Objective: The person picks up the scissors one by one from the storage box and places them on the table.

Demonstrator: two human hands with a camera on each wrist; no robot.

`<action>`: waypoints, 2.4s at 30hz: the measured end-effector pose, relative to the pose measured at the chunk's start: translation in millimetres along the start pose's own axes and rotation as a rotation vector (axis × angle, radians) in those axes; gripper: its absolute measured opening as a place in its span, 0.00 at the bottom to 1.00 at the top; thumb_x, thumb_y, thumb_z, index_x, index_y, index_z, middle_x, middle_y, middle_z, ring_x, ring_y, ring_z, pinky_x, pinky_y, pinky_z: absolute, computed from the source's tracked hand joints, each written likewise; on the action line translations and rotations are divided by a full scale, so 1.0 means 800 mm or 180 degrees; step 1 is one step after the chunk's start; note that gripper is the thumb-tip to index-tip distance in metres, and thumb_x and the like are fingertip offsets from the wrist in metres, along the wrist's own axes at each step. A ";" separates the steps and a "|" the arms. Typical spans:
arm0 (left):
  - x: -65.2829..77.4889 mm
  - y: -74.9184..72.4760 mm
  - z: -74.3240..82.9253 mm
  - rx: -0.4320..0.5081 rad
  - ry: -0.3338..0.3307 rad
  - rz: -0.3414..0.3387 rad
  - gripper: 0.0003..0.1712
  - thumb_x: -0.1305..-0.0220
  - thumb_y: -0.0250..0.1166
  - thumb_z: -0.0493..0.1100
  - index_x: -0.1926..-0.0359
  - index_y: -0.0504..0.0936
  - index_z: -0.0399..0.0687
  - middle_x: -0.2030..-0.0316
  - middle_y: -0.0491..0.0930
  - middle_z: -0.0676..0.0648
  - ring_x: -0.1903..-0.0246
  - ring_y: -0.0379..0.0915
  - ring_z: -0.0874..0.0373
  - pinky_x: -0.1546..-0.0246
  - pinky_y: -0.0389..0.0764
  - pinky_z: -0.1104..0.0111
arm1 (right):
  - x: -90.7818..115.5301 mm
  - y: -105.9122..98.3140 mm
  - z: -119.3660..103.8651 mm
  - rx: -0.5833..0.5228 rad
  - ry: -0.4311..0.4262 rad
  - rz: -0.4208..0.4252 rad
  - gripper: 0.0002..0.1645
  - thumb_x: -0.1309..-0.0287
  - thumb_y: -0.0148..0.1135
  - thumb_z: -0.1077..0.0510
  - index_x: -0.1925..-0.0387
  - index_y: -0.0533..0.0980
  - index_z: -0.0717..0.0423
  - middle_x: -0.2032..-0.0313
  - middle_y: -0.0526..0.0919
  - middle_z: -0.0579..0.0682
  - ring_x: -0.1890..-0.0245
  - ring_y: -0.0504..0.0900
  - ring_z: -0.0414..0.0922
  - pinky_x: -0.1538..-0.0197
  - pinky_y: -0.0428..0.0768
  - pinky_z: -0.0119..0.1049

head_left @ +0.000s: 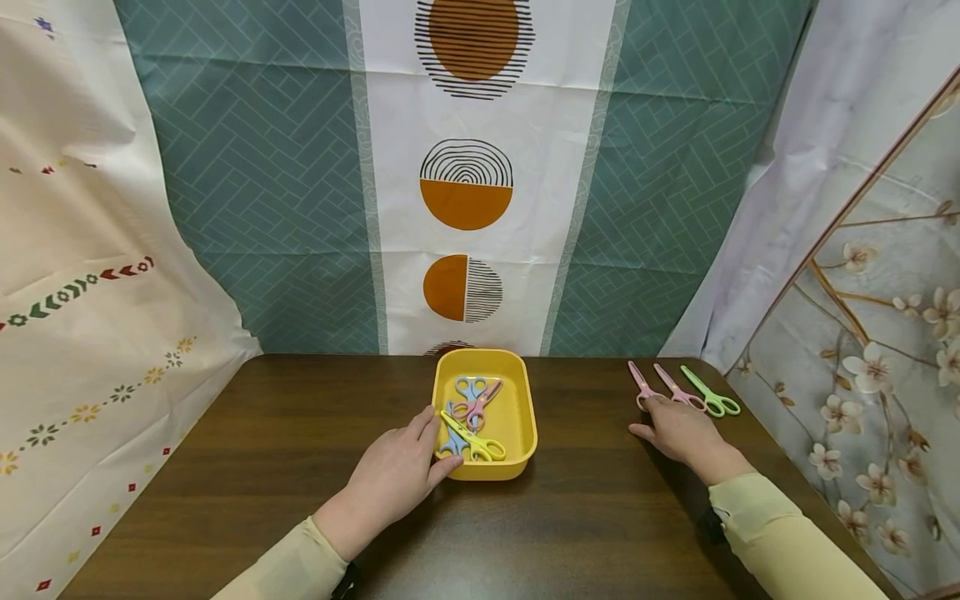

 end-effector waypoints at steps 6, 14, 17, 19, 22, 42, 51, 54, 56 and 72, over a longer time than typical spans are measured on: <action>0.001 0.000 0.001 0.0032 -0.0012 -0.0027 0.44 0.22 0.67 0.65 0.27 0.77 0.29 0.28 0.76 0.32 0.44 0.87 0.39 0.41 0.85 0.48 | 0.002 0.000 -0.001 0.0010 -0.0006 0.0062 0.31 0.28 0.74 0.45 0.39 0.82 0.67 0.43 0.86 0.67 0.48 0.89 0.66 0.48 0.84 0.69; 0.001 0.002 0.000 0.0026 -0.0014 -0.0025 0.44 0.21 0.67 0.65 0.27 0.77 0.30 0.28 0.76 0.32 0.43 0.86 0.39 0.40 0.85 0.48 | 0.004 -0.003 -0.007 0.0065 -0.0041 0.0324 0.32 0.29 0.76 0.44 0.40 0.83 0.66 0.45 0.87 0.67 0.51 0.90 0.65 0.52 0.86 0.66; 0.000 0.001 0.000 0.0021 -0.0017 -0.0026 0.45 0.21 0.66 0.65 0.27 0.76 0.29 0.28 0.76 0.32 0.43 0.86 0.39 0.40 0.85 0.48 | 0.003 -0.007 -0.010 0.0051 -0.0019 0.0380 0.30 0.30 0.76 0.44 0.42 0.84 0.65 0.47 0.88 0.64 0.54 0.90 0.64 0.54 0.87 0.65; 0.000 0.001 0.000 0.0028 -0.0020 -0.0028 0.44 0.21 0.66 0.65 0.27 0.76 0.29 0.28 0.76 0.32 0.43 0.86 0.38 0.40 0.84 0.48 | 0.003 -0.008 -0.012 0.0041 -0.0027 0.0412 0.27 0.30 0.76 0.44 0.45 0.84 0.63 0.50 0.88 0.61 0.56 0.90 0.62 0.56 0.87 0.62; 0.000 0.001 0.000 0.0040 -0.0031 -0.0049 0.45 0.21 0.66 0.65 0.27 0.76 0.30 0.27 0.75 0.32 0.43 0.86 0.39 0.40 0.84 0.47 | 0.002 -0.010 -0.016 0.0066 -0.0054 0.0441 0.26 0.31 0.77 0.44 0.48 0.83 0.62 0.53 0.88 0.58 0.58 0.90 0.60 0.57 0.88 0.60; 0.001 0.000 0.001 0.0038 -0.0034 -0.0068 0.45 0.21 0.66 0.65 0.27 0.76 0.29 0.28 0.75 0.31 0.43 0.86 0.38 0.40 0.85 0.47 | -0.003 -0.034 -0.063 0.0187 -0.0435 0.0695 0.40 0.28 0.73 0.42 0.30 0.79 0.67 0.32 0.81 0.68 0.32 0.81 0.68 0.30 0.77 0.62; 0.000 -0.001 0.000 0.0029 0.0005 -0.0024 0.45 0.21 0.66 0.65 0.27 0.76 0.29 0.28 0.75 0.31 0.43 0.86 0.38 0.41 0.85 0.47 | -0.003 -0.055 -0.103 0.0113 -0.0589 0.0776 0.40 0.27 0.74 0.43 0.27 0.78 0.65 0.30 0.80 0.68 0.29 0.78 0.67 0.29 0.75 0.66; 0.000 0.001 -0.001 0.0040 -0.0006 -0.0036 0.45 0.21 0.66 0.66 0.27 0.76 0.30 0.27 0.75 0.31 0.43 0.86 0.39 0.40 0.85 0.47 | -0.003 -0.057 -0.115 0.0133 -0.0649 0.0794 0.41 0.27 0.73 0.41 0.26 0.77 0.64 0.29 0.80 0.67 0.29 0.78 0.67 0.28 0.74 0.66; 0.000 0.002 -0.002 0.0047 -0.0025 -0.0056 0.46 0.21 0.66 0.66 0.26 0.76 0.30 0.27 0.75 0.32 0.42 0.86 0.39 0.40 0.85 0.47 | -0.003 -0.059 -0.123 0.0140 -0.0712 0.0833 0.41 0.27 0.73 0.41 0.26 0.77 0.64 0.29 0.80 0.66 0.29 0.79 0.66 0.28 0.75 0.65; 0.000 0.001 -0.001 0.0050 -0.0015 -0.0039 0.45 0.21 0.67 0.65 0.27 0.76 0.29 0.28 0.75 0.31 0.42 0.86 0.39 0.40 0.85 0.47 | -0.006 -0.064 -0.176 0.0042 -0.0948 0.0819 0.42 0.27 0.72 0.38 0.24 0.76 0.60 0.26 0.78 0.61 0.26 0.76 0.62 0.24 0.71 0.62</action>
Point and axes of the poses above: each hand's wrist, its own x-axis away from the middle knuckle, its own y-axis out of the palm, z = x × y, the point moved 4 cm from there along -x, towards the middle knuckle
